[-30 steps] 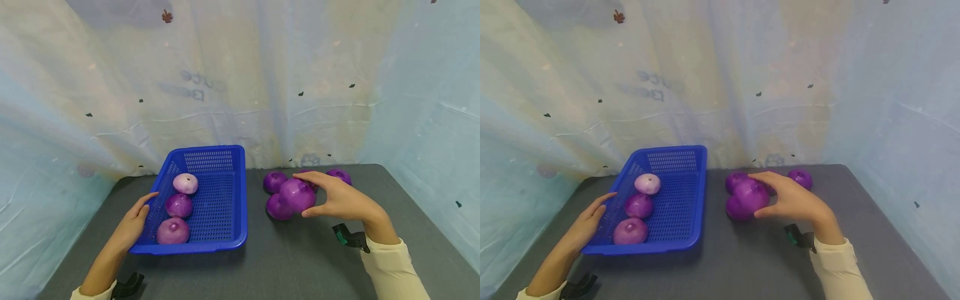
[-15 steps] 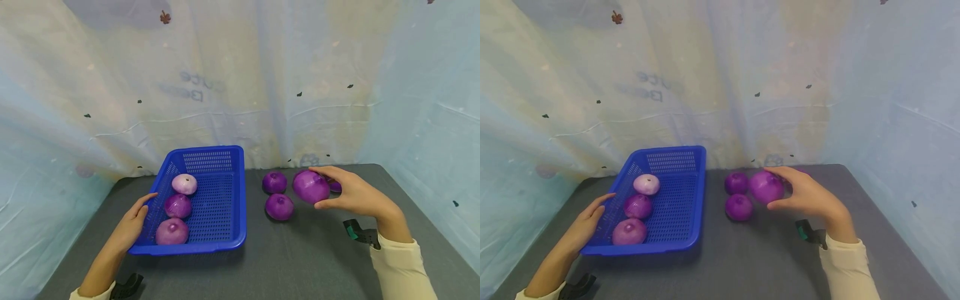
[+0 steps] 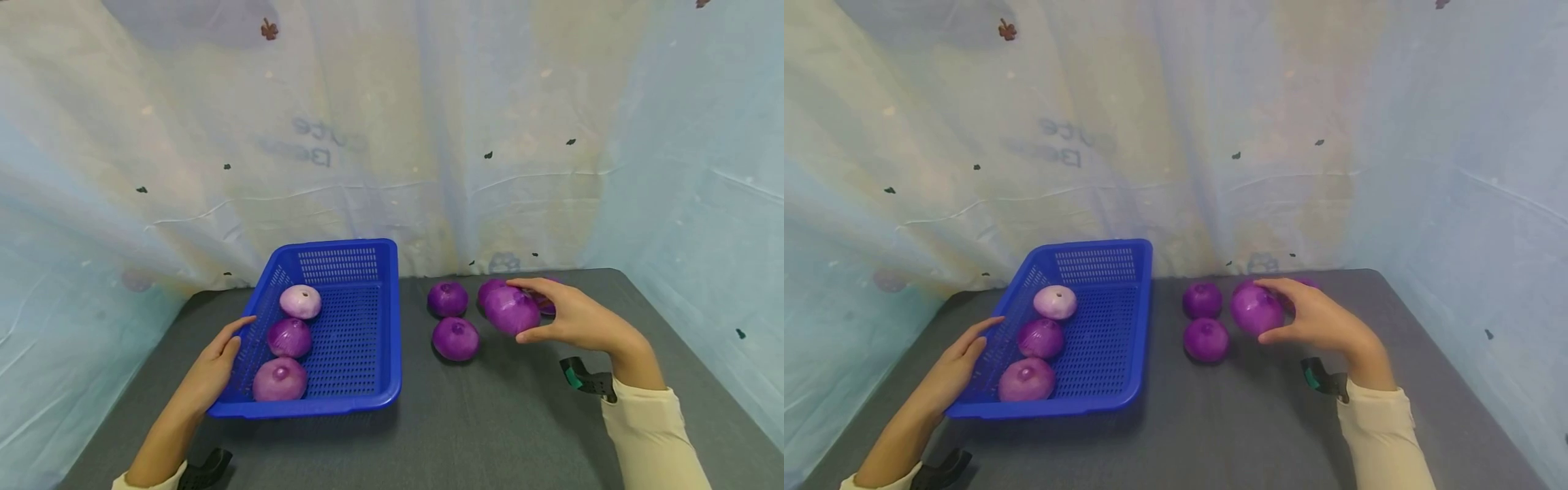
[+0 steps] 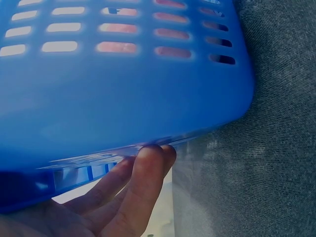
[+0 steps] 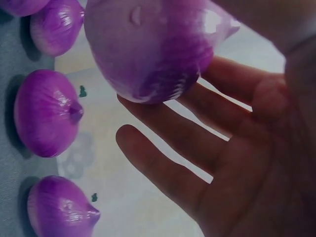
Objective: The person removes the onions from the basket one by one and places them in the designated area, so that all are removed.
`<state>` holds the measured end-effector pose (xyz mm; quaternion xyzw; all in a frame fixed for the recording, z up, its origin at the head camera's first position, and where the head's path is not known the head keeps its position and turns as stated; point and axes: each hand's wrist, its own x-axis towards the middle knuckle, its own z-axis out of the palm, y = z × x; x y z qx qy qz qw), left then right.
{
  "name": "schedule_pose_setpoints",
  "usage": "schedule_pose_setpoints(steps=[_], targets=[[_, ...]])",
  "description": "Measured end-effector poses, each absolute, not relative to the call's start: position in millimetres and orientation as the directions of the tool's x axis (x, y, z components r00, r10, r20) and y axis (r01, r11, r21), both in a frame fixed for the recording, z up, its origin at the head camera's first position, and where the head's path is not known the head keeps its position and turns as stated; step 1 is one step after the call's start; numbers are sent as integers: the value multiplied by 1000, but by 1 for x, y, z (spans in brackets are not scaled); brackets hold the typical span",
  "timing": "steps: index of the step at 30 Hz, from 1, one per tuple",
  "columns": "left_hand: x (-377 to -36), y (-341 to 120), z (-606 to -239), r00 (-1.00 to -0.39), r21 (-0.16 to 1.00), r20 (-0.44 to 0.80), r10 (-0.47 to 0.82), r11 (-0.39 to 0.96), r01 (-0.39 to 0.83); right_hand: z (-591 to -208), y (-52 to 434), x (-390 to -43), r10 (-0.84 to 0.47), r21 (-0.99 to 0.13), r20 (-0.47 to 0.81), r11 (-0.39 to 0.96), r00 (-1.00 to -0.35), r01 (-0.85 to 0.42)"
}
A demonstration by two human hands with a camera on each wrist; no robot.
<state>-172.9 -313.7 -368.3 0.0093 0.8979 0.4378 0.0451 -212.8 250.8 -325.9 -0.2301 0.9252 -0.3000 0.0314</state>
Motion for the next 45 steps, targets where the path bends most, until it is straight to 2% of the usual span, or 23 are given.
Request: schedule_pose_setpoints(steps=[8,17,30,45], targets=[[-173,-314,-368,-996,794,-67,59,608,-17,-336,255,-219,-429,-572,23,735,-903,-364],[-171,-313,-367,-995,798,-76,60,602,-25,-350,258,-226,-433,-557,72,730,-899,-396],[-171,-313,-366,-995,800,-81,60,600,-29,-363,258,-229,-458,-560,-30,744,-888,-364],[-171,-313,-366,-994,793,-94,54,608,-42,-373,257,-233,-494,-561,-71,738,-867,-375]])
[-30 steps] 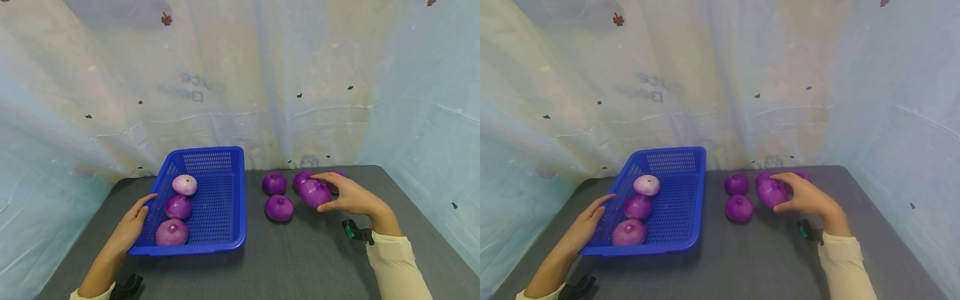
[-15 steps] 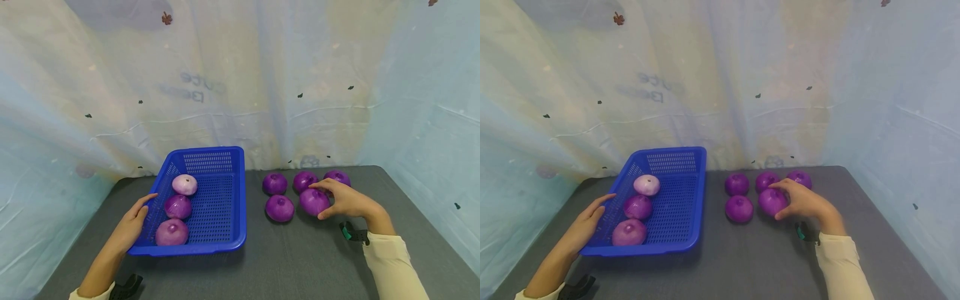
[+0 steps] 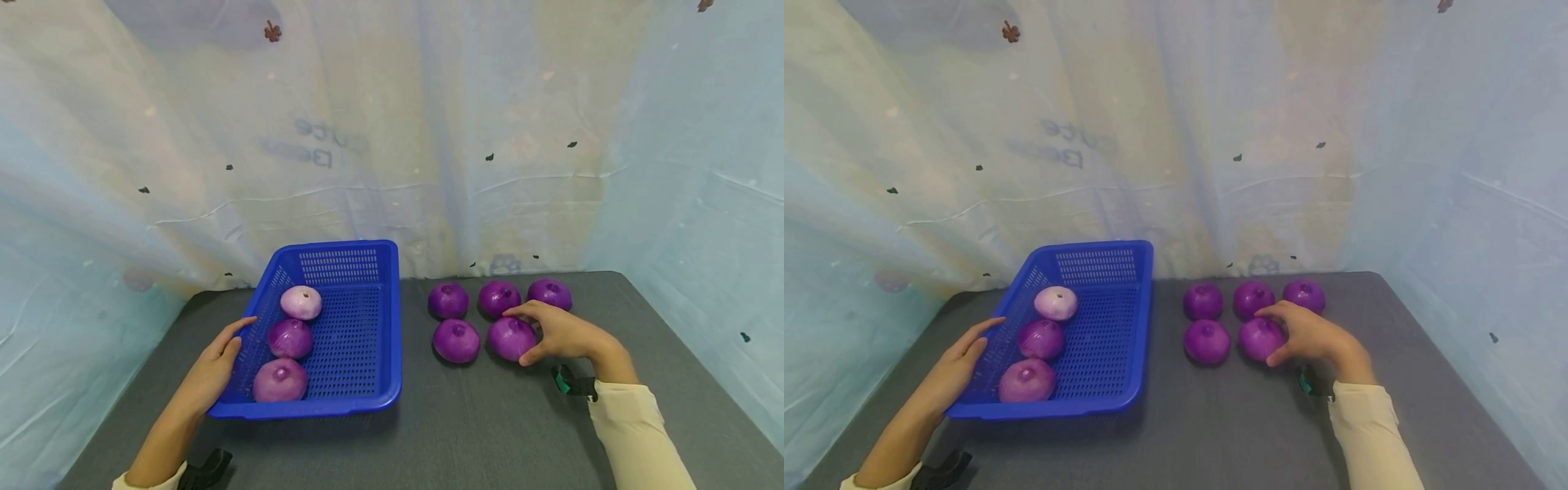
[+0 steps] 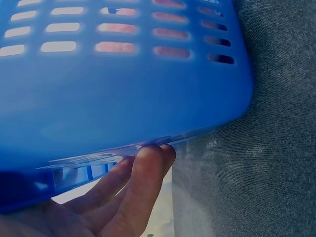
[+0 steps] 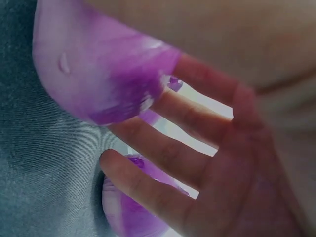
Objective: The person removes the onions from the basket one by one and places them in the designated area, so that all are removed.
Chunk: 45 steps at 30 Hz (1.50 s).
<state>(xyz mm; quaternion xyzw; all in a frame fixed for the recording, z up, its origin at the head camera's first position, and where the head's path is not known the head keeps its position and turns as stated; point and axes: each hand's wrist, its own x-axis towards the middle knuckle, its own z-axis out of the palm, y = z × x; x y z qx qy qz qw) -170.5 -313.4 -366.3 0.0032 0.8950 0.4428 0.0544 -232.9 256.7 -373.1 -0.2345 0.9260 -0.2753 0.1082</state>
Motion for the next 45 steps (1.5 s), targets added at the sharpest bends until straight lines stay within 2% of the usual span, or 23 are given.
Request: schedule_pose_setpoints(steps=[27,45], targets=[[-172,-316,-368,-992,795,-106,64,604,-46,-370,259,-231,-468,-573,-108,750,-877,-330],[-171,-314,-367,-992,801,-109,58,597,-53,-356,260,-227,-467,-558,-58,748,-882,-359]])
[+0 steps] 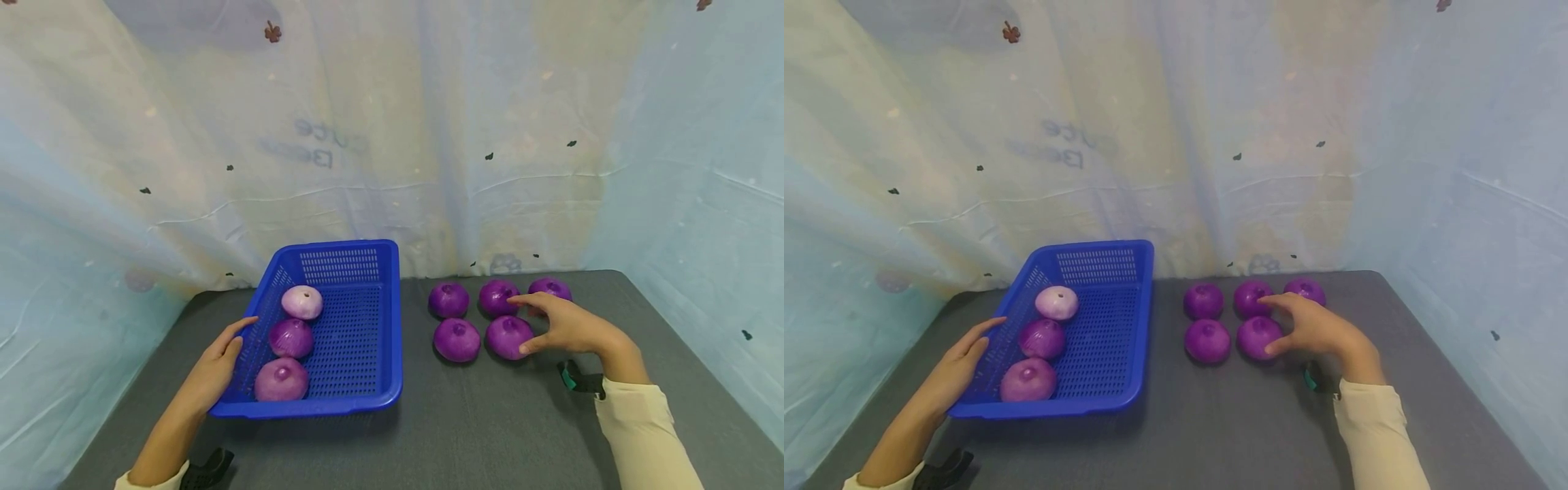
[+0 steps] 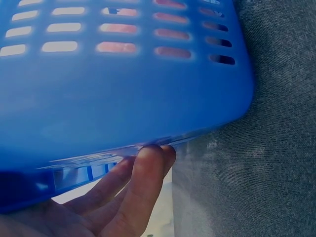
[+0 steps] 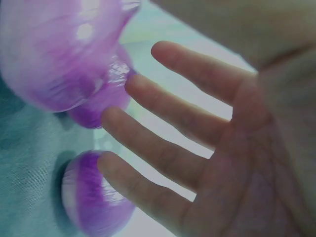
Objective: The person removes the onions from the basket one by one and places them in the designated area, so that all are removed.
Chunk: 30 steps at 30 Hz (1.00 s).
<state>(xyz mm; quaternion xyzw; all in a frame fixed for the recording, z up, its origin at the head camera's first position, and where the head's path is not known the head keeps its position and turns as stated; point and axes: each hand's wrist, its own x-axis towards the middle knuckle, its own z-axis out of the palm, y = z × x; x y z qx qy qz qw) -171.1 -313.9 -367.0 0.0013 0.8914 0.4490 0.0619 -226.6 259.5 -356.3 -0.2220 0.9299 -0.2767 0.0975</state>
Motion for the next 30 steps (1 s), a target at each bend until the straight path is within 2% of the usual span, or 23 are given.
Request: schedule_pose_setpoints(steps=[21,25,30], targets=[[-173,-313,-367,-995,804,-75,60,594,-25,-338,238,-222,-481,-529,29,736,-876,-422],[-173,-313,-368,-996,800,-75,58,599,-25,-330,214,-222,-516,-524,70,709,-854,-472],[-172,-316,-368,-995,798,-76,58,603,-26,-313,169,-224,-596,-513,141,639,-790,-573]])
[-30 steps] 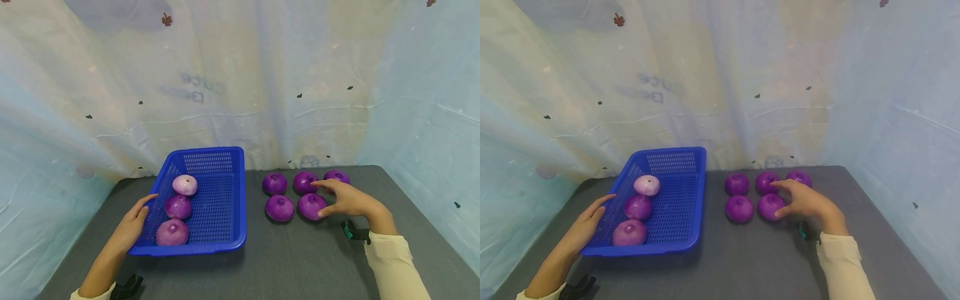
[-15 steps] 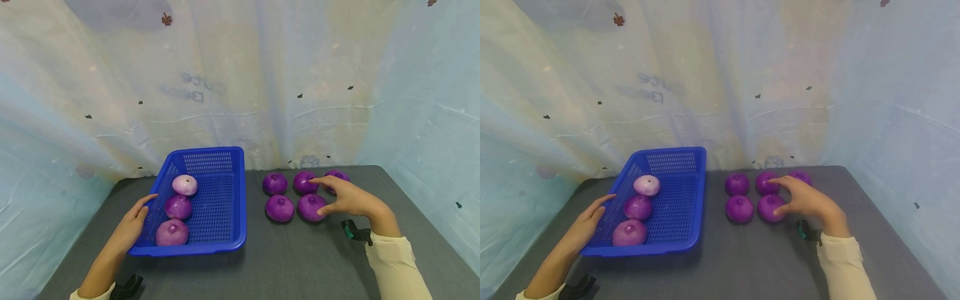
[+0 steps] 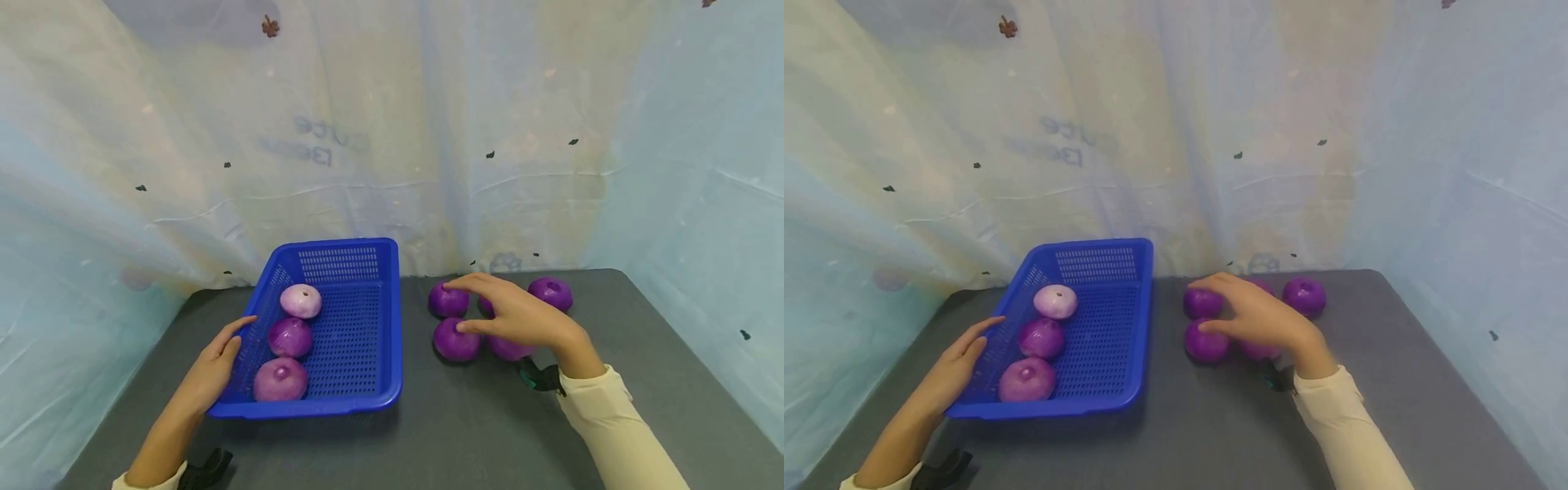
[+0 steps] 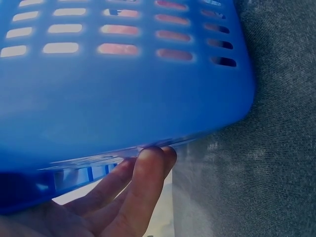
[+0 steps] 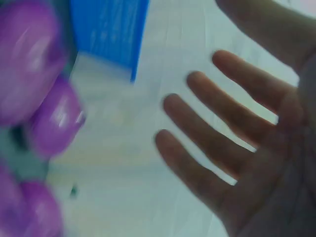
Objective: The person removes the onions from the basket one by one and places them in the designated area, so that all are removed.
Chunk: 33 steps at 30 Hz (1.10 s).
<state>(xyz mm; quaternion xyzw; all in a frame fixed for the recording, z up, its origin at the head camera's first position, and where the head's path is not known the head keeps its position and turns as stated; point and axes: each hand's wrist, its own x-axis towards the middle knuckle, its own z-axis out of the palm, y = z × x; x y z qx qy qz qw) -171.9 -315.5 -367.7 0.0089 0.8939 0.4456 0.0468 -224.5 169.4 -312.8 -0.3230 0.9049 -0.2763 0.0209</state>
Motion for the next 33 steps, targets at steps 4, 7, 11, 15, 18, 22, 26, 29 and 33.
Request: schedule_pose_setpoints(steps=[4,7,11,15,18,22,26,29,33], targets=[[-172,-314,-367,-994,795,-88,59,606,-35,-299,132,-234,-675,-479,158,586,-721,-654],[-172,-313,-366,-994,792,-97,56,609,-43,-296,99,-245,-741,-452,139,543,-657,-707],[-172,-312,-364,-993,793,-100,54,608,-47,-291,58,-257,-805,-435,78,504,-589,-746],[-171,-312,-365,-995,789,-88,51,613,-38,-287,22,-271,-833,-461,34,477,-552,-748],[-171,-311,-364,-996,788,-78,52,615,-30,-286,-2,-283,-850,-478,26,452,-526,-753],[-170,-310,-365,-995,794,-73,62,608,-20,-288,-31,-297,-871,-512,9,417,-491,-751],[-172,-313,-364,-997,787,-54,63,616,-4,-298,-55,-313,-876,-570,-19,405,-481,-715],[-172,-316,-364,-997,784,-52,64,621,-1,-311,-70,-323,-865,-600,-37,420,-501,-681],[-168,-319,-364,-995,784,-73,60,621,-20,-331,-88,-328,-838,-566,-58,476,-543,-674]])
